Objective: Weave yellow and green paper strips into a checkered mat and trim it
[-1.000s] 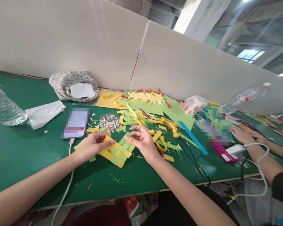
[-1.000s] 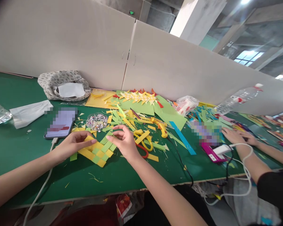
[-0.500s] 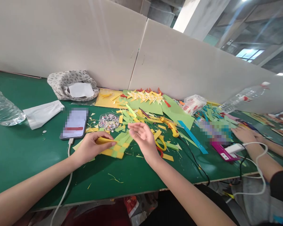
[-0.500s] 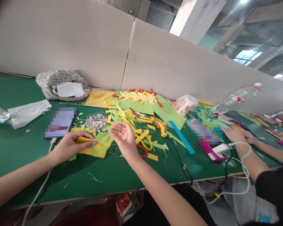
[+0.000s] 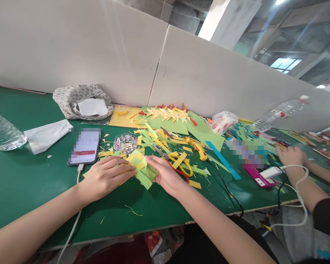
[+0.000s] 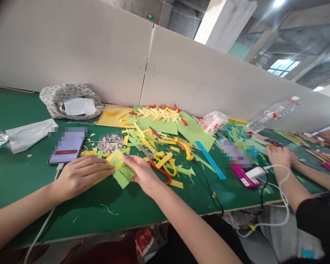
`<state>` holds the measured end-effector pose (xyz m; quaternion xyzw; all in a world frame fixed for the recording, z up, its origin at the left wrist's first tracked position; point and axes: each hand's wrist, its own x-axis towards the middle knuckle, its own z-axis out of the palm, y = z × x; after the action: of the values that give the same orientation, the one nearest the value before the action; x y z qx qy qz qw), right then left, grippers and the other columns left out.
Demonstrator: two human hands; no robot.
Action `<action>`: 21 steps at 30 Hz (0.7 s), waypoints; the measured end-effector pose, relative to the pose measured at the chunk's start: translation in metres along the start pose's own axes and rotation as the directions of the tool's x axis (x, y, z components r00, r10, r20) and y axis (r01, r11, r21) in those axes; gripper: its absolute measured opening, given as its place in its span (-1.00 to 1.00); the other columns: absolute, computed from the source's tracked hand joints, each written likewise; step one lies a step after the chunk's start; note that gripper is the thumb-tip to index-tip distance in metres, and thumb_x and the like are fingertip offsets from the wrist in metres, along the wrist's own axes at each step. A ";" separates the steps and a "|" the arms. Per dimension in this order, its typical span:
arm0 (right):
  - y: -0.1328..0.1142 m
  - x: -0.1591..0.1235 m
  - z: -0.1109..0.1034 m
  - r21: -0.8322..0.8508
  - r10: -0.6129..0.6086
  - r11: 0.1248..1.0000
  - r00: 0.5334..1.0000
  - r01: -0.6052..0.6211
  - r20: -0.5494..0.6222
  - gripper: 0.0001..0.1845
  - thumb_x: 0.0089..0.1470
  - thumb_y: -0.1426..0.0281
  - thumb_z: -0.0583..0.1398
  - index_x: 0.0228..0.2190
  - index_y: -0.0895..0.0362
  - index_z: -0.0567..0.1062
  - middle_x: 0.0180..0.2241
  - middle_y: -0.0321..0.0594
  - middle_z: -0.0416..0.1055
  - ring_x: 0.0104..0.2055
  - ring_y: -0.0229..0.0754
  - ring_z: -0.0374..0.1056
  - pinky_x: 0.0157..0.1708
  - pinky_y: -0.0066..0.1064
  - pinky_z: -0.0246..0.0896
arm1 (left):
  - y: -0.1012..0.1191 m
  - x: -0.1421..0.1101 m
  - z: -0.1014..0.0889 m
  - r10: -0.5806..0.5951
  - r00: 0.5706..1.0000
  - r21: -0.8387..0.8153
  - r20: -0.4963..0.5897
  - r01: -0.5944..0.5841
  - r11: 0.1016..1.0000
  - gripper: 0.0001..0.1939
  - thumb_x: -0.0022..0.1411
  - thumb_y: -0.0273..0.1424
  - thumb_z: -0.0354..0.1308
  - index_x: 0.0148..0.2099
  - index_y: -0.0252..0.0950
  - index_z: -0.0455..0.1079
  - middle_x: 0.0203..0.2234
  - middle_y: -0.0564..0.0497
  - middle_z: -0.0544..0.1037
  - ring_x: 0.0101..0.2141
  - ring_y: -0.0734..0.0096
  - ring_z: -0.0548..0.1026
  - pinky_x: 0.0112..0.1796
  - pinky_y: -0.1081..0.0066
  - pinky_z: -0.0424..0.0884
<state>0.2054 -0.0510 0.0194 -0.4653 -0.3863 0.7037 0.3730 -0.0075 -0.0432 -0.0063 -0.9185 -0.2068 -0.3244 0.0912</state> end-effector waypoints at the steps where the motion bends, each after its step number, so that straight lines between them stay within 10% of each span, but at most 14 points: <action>1: 0.000 0.002 -0.001 0.015 0.016 1.000 1.000 -0.016 -0.007 -0.68 -0.10 0.17 0.22 -0.32 0.12 0.43 -0.41 -0.28 0.43 -0.42 -0.27 0.35 -0.47 -0.47 0.26 | 0.000 0.000 0.002 -0.001 1.000 0.007 0.016 0.001 1.000 -0.72 0.27 -0.50 -0.05 -0.03 -0.23 0.37 -0.18 -0.02 0.55 -0.14 0.33 0.46 -0.09 0.29 0.35; 11: -0.006 0.004 -0.009 -0.279 -0.070 0.960 0.975 0.009 -0.209 -0.59 -0.24 0.42 0.26 -0.22 0.05 0.45 -0.22 -0.26 0.44 -0.27 -0.21 0.37 -0.40 -0.47 0.22 | 0.010 0.009 -0.002 -0.264 0.955 -0.293 0.136 0.294 0.910 -0.61 0.09 -0.24 0.14 -0.01 -0.21 0.35 -0.10 -0.07 0.48 -0.07 0.16 0.40 -0.04 0.14 0.32; 16: -0.014 0.000 -0.016 -0.327 -0.064 0.940 0.993 0.093 0.098 -0.63 -0.19 0.43 0.26 -0.22 0.07 0.45 -0.23 -0.24 0.44 -0.26 -0.24 0.37 -0.27 -0.42 0.23 | 0.007 0.019 -0.008 -0.737 0.636 -0.687 0.228 0.642 0.342 -0.58 0.16 -0.20 0.05 0.06 -0.18 0.22 0.04 -0.10 0.35 0.00 0.17 0.35 -0.09 0.20 0.38; 21: -0.013 -0.001 -0.016 -0.451 -0.081 0.874 0.968 0.184 0.238 -0.66 -0.09 0.35 0.22 -0.18 0.04 0.44 -0.20 -0.23 0.43 -0.21 -0.18 0.36 -0.23 -0.33 0.25 | 0.003 0.022 -0.002 -0.634 0.453 -0.624 0.627 0.779 -0.061 -0.63 0.04 -0.14 0.15 -0.15 -0.25 0.35 -0.32 -0.02 0.51 -0.26 0.28 0.48 -0.37 0.41 0.44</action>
<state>0.2227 -0.0433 0.0274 -0.4363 -0.6135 0.6075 0.2535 0.0085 -0.0392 0.0092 -0.5885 -0.4573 -0.3092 -0.5907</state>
